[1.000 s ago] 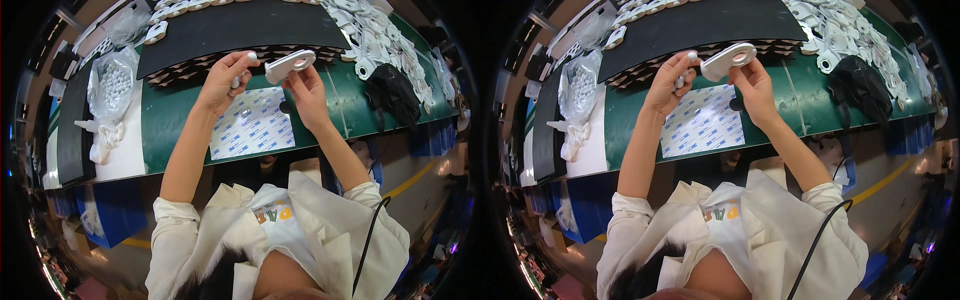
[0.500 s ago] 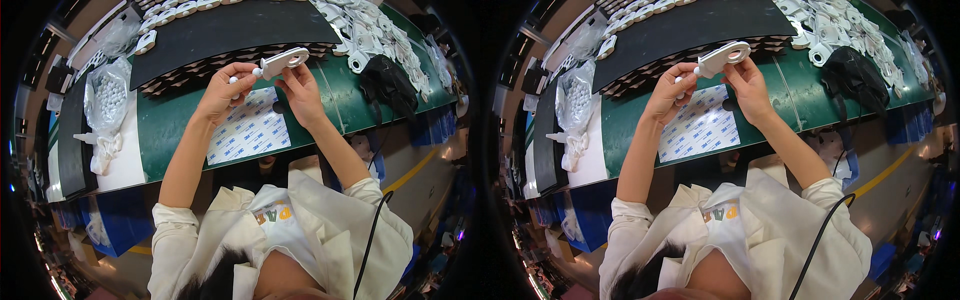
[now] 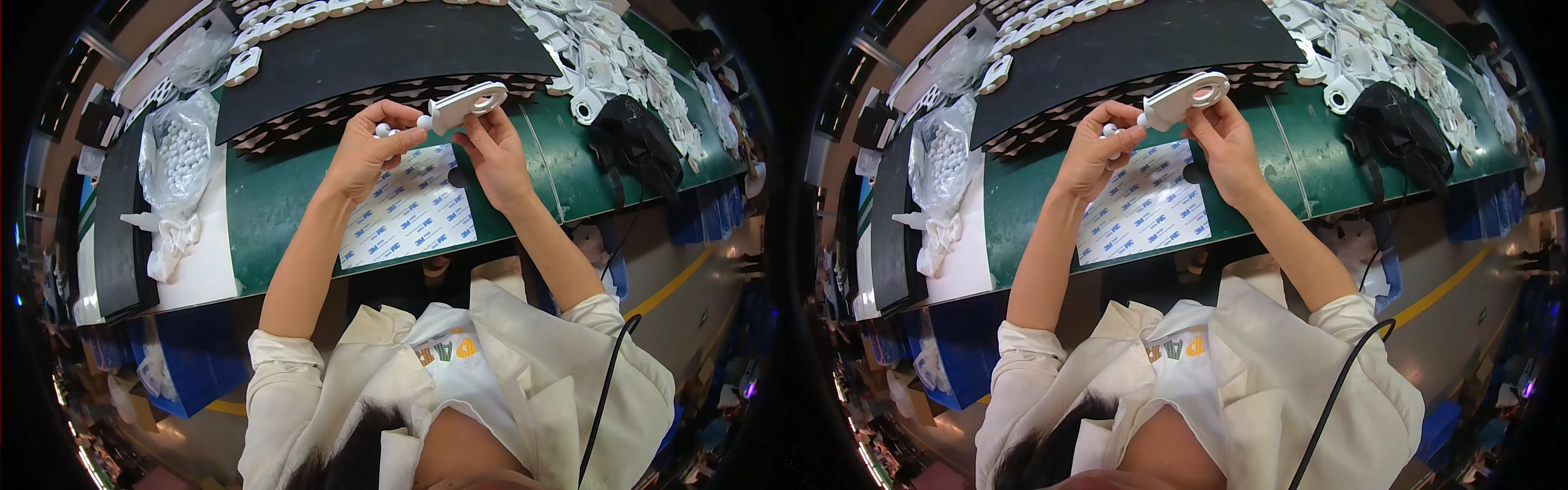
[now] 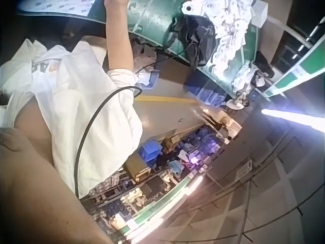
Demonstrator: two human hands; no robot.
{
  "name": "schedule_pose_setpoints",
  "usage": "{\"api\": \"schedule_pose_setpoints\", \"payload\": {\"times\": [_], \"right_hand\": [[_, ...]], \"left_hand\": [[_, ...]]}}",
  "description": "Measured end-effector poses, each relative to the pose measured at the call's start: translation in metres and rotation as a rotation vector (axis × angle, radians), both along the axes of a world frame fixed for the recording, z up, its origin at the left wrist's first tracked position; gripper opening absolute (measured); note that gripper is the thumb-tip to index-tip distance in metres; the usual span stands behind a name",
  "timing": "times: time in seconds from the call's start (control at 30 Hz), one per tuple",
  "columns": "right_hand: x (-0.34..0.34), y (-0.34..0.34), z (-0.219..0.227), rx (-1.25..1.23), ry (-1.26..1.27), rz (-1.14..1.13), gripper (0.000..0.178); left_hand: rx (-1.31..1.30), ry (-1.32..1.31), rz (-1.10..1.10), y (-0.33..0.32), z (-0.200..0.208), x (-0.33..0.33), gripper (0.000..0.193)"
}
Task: Assembling and inspecting small white plastic components at a production line workstation.
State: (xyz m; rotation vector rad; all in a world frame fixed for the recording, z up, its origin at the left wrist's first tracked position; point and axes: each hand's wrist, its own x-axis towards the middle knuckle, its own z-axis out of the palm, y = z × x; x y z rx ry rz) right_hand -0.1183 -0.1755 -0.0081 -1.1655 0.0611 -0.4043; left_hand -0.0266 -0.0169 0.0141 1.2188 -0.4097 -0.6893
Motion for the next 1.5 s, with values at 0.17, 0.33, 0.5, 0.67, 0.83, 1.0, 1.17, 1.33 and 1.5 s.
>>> {"api": "schedule_pose_setpoints", "payload": {"times": [0.17, 0.33, 0.5, 0.67, 0.83, 1.0, 1.17, 1.33, 1.5], "right_hand": [[0.001, -0.001, 0.000, 0.008, 0.002, 0.030, 0.025], [0.005, -0.003, 0.003, -0.050, 0.016, 0.121, 0.027], [0.034, -0.003, 0.047, -0.336, -0.063, 0.220, 0.031], [0.110, 0.021, 0.089, -0.541, -0.092, 0.076, 0.031], [0.200, 0.046, 0.072, -0.746, 0.032, 0.194, 0.031], [0.251, 0.071, 0.058, -0.787, 0.087, 0.148, 0.022], [0.268, 0.070, 0.051, -0.810, 0.101, 0.042, 0.026], [0.229, 0.049, 0.059, -0.765, -0.042, 0.022, 0.028], [0.137, -0.015, 0.094, -0.863, -0.162, 0.058, 0.025]], "left_hand": [[0.076, -0.123, 0.060, -0.003, 0.003, -0.002, 0.018], [0.099, -0.224, 0.092, 0.001, 0.000, -0.001, 0.021], [0.011, -0.117, 0.046, 0.006, -0.008, 0.008, 0.027], [-0.123, 0.093, 0.021, 0.005, -0.009, 0.013, 0.036], [-0.156, 0.363, -0.067, 0.004, -0.007, 0.016, 0.037], [-0.260, 0.424, -0.066, 0.009, -0.008, 0.018, 0.027], [-0.324, 0.467, -0.107, 0.007, -0.011, 0.019, 0.029], [-0.238, 0.425, -0.019, 0.008, -0.007, 0.016, 0.041], [-0.259, 0.400, -0.052, 0.008, -0.011, 0.017, 0.036]]}}
